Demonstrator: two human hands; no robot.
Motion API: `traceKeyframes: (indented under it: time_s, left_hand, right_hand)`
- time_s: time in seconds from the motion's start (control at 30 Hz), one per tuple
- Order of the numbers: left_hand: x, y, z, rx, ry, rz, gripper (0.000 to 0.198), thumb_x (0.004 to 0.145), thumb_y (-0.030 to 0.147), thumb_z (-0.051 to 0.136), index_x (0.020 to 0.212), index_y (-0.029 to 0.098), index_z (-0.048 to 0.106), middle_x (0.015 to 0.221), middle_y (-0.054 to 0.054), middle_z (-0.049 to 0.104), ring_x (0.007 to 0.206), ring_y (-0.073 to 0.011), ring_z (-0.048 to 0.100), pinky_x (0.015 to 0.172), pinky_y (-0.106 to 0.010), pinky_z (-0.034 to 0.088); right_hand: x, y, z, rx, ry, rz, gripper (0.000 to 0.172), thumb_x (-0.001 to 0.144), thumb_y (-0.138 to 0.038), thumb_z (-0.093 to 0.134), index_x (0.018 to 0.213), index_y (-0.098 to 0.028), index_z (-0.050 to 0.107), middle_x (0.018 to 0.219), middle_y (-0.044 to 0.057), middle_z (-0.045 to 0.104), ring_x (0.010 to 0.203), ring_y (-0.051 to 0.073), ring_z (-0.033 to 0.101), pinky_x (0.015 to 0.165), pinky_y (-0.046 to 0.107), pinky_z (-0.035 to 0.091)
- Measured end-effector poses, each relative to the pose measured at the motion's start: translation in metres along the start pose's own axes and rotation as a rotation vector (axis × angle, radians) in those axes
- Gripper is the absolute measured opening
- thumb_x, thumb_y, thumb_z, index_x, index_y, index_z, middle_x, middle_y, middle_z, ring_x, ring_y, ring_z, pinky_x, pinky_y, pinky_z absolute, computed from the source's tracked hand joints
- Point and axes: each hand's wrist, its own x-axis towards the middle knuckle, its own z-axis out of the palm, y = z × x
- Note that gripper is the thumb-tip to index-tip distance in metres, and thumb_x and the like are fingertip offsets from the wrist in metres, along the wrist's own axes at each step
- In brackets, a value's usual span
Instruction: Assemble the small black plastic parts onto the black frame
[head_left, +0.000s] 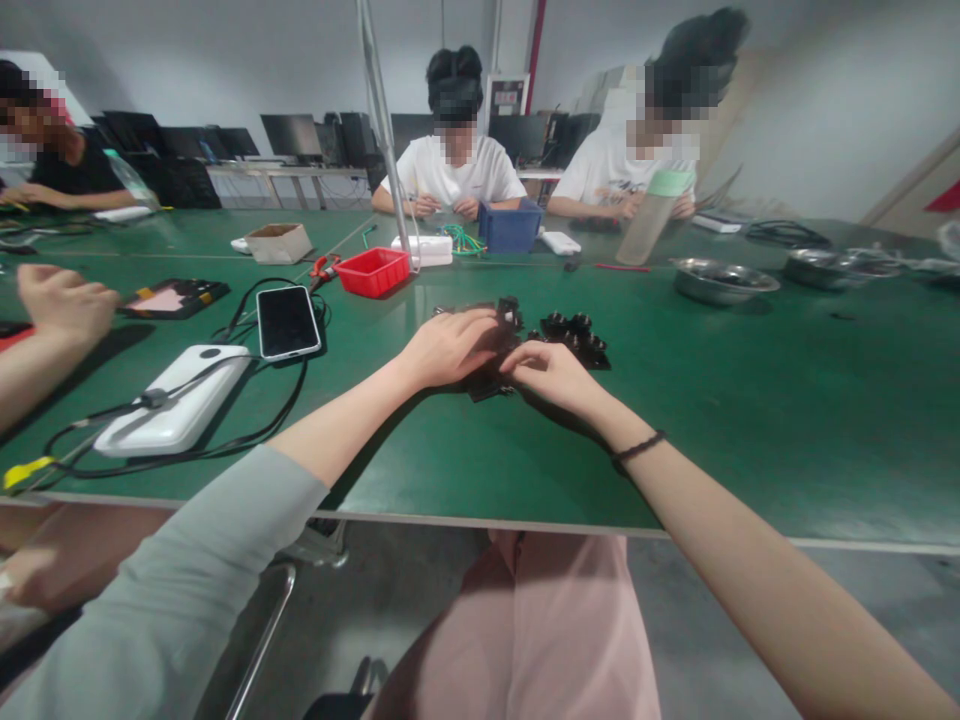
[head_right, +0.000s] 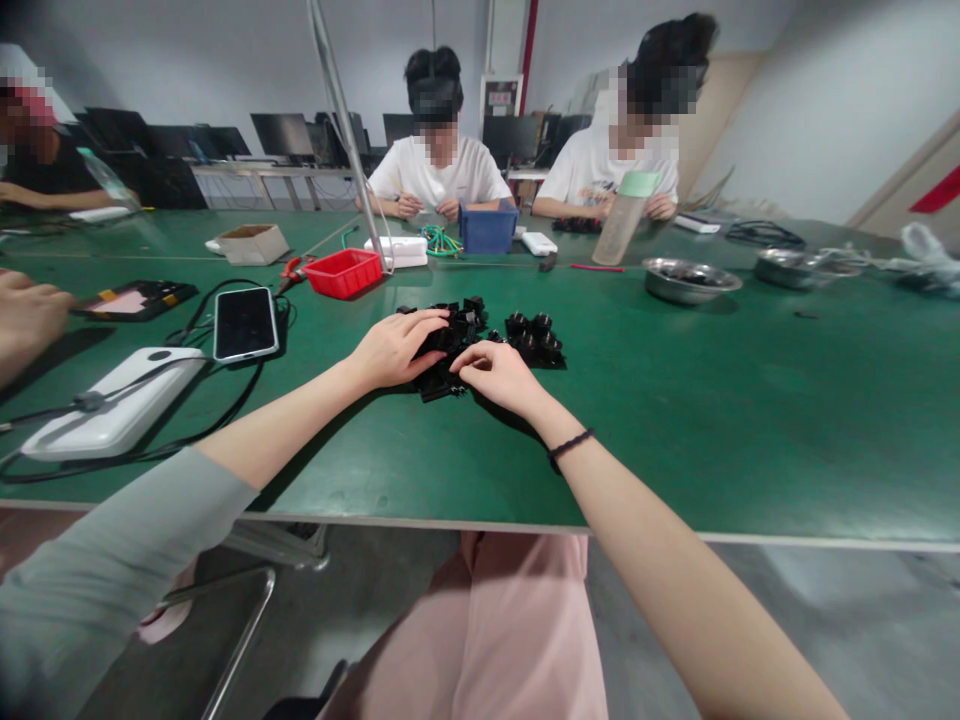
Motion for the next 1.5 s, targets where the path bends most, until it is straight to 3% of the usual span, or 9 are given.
traceKeyframes:
  time_s: [0.23, 0.67, 1.5]
  left_hand:
    - [-0.0003, -0.0003, 0.0002, -0.01, 0.009, 0.006, 0.038, 0.096, 0.037, 0.048, 0.124, 0.011, 0.055, 0.129, -0.02, 0.062, 0.113, -0.0264, 0.065, 0.083, -0.036, 0.053]
    - [0.0001, -0.0003, -0.0002, 0.027, -0.007, 0.008, 0.039, 0.097, 0.039, 0.047, 0.124, 0.012, 0.055, 0.129, -0.019, 0.063, 0.113, -0.0267, 0.066, 0.084, -0.036, 0.053]
    - [0.0002, -0.0003, 0.0004, 0.013, -0.005, -0.005, 0.038, 0.095, 0.037, 0.049, 0.125, 0.013, 0.055, 0.13, -0.019, 0.062, 0.113, -0.0265, 0.066, 0.084, -0.036, 0.053]
  right_hand:
    - [-0.0013, -0.0024, -0.0005, 0.012, -0.027, 0.041, 0.013, 0.068, -0.008, 0.062, 0.07, -0.016, 0.073, 0.074, 0.002, 0.073, 0.069, 0.014, 0.065, 0.072, 0.026, 0.051]
    - [0.0003, 0.0024, 0.0002, -0.001, -0.046, -0.011, 0.01, 0.067, -0.01, 0.064, 0.068, -0.017, 0.071, 0.07, 0.001, 0.071, 0.067, 0.014, 0.064, 0.071, 0.026, 0.051]
    - [0.0019, 0.0048, -0.0008, 0.007, 0.035, -0.043, 0.01, 0.067, -0.01, 0.064, 0.065, -0.017, 0.07, 0.079, 0.002, 0.068, 0.07, 0.014, 0.066, 0.072, 0.027, 0.053]
